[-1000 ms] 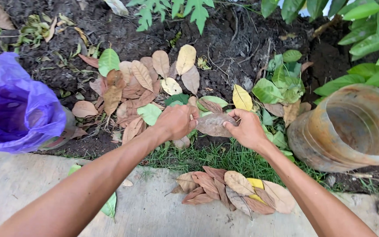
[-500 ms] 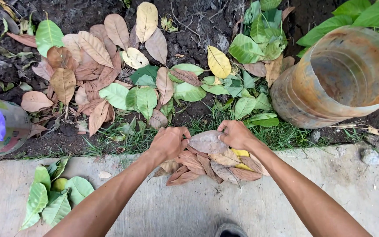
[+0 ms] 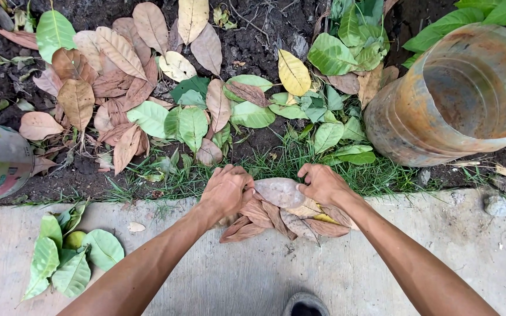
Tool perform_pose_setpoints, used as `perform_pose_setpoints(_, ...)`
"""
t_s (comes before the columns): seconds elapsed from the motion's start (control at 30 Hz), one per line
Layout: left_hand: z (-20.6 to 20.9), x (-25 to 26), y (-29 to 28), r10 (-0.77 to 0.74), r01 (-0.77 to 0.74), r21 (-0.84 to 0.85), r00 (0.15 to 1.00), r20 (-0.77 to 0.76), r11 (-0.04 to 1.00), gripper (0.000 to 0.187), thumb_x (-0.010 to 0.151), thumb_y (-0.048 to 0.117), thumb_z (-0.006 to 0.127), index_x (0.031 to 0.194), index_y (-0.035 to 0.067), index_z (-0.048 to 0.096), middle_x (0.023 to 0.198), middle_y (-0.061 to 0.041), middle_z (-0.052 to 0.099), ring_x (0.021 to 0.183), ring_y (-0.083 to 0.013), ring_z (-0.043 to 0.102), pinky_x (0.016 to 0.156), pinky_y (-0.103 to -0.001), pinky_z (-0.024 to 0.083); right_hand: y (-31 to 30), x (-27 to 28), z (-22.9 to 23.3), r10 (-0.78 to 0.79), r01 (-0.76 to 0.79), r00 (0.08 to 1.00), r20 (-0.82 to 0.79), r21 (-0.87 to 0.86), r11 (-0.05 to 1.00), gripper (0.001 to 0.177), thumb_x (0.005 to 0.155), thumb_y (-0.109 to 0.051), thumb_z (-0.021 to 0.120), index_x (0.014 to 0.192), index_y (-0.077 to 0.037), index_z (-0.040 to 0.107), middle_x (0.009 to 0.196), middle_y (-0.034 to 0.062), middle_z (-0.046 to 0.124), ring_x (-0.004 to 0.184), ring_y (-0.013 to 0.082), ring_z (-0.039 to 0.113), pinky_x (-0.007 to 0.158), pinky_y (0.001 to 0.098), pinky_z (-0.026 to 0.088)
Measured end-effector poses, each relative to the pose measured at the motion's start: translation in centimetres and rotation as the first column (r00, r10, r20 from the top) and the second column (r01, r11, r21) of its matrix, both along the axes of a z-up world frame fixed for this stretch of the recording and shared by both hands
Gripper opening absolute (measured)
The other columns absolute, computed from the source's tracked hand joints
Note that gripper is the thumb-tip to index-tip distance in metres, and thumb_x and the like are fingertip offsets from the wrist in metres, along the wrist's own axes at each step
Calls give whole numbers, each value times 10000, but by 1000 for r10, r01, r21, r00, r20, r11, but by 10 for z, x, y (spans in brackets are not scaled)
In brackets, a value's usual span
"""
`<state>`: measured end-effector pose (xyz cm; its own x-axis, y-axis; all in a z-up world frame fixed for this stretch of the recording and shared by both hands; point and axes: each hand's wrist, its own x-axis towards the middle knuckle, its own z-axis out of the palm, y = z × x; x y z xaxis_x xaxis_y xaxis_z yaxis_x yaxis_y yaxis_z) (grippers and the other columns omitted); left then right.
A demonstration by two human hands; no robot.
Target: Pick and sort green and brown leaves from a garden bed.
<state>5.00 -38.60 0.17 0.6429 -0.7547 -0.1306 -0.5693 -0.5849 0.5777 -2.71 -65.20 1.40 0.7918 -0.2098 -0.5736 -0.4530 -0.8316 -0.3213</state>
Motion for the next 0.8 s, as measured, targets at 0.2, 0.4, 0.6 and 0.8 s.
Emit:
perform_pose_setpoints(0.2, 7, 20, 24, 44, -46, 70, 999, 26, 996, 165, 843, 265, 705, 943, 140, 743, 1052, -75, 700, 1074, -285, 626, 956, -439, 430, 3, 22, 9, 34, -29, 998, 53, -92, 995, 451, 859, -293, 733, 1272, -126, 664, 1144, 92, 747, 997, 274, 745, 904, 434, 566)
perform_pose_setpoints(0.4, -5, 48, 80, 121, -130, 130, 990, 71, 983, 182, 881, 279, 668, 978, 145, 742, 910, -104, 758, 985, -319, 688, 945, -467, 478, 50, 54, 42, 277, -229, 929, 245, -207, 951, 426, 862, -276, 711, 1250, -111, 652, 1133, 116, 714, 1091, 327, 673, 928, 472, 541)
perform_pose_setpoints(0.6, -13, 70, 115, 297, -300, 34, 953, 65, 953, 221, 865, 270, 676, 1017, 124, 743, 904, -134, 761, 899, -337, 713, 941, -491, 461, 97, 91, 45, 429, -369, 819, 382, -223, 903, 462, 858, -273, 709, 1284, -109, 635, 1260, 160, 647, 1191, 377, 594, 1010, 496, 476)
perform_pose_setpoints(0.8, -10, 92, 121, 421, -422, 2, 905, -56, 907, 279, 896, 284, 673, 1100, 97, 714, 930, -103, 765, 926, -320, 713, 891, -456, 501, 120, 121, 20, 503, -469, 740, 446, -194, 862, 564, 853, -275, 705, 1363, -64, 588, 1291, 193, 627, 1223, 385, 578, 1131, 479, 394)
